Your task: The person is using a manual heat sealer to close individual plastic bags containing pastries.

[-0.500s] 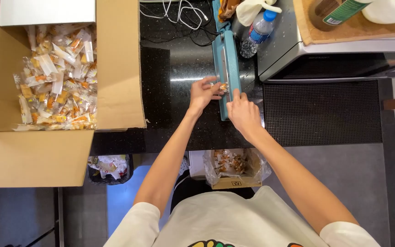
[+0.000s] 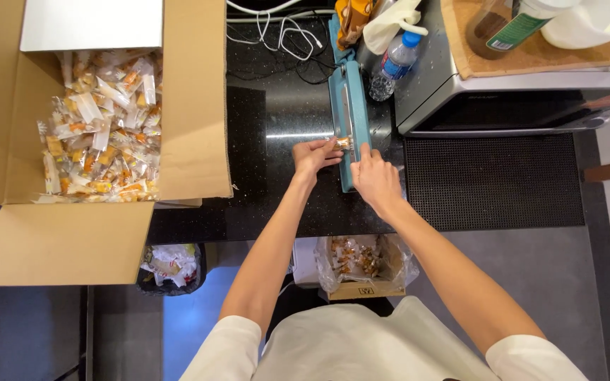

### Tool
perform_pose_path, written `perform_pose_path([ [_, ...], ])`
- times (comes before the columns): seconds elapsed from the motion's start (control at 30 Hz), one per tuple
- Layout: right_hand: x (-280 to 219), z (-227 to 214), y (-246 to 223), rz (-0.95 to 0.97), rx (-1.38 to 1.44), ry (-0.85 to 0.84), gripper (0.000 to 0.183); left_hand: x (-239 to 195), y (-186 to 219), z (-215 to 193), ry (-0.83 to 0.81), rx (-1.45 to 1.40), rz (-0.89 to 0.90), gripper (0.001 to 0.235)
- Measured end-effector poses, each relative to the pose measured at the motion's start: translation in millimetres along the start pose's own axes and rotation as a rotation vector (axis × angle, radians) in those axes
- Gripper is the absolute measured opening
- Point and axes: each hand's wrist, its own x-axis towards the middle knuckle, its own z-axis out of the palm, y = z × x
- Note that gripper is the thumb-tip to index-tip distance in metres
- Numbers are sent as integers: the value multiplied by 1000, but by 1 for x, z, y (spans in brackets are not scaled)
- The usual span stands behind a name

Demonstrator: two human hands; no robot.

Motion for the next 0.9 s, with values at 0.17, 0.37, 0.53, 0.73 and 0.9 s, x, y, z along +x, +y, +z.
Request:
perform_pose_path([
  [0.17,-2,-3,-4,-13,-14,51,44,5,-9,7,60,-11,-16,54],
  [0.37,11,-9,6,-19,-24,56,41,22,-14,11,155,-81,-31,42],
  [0.53,2,-103,-21,-41,-173,231,22,-32,12,-4,161,-161,13,44],
  [0.73,-63,-178,-27,34,584,363,17,-174,42,-19,141,-264,124,32],
  [0.9,-123,-177,-63,225,1182,84,18,-259,38,-8,129,-219,198,25],
])
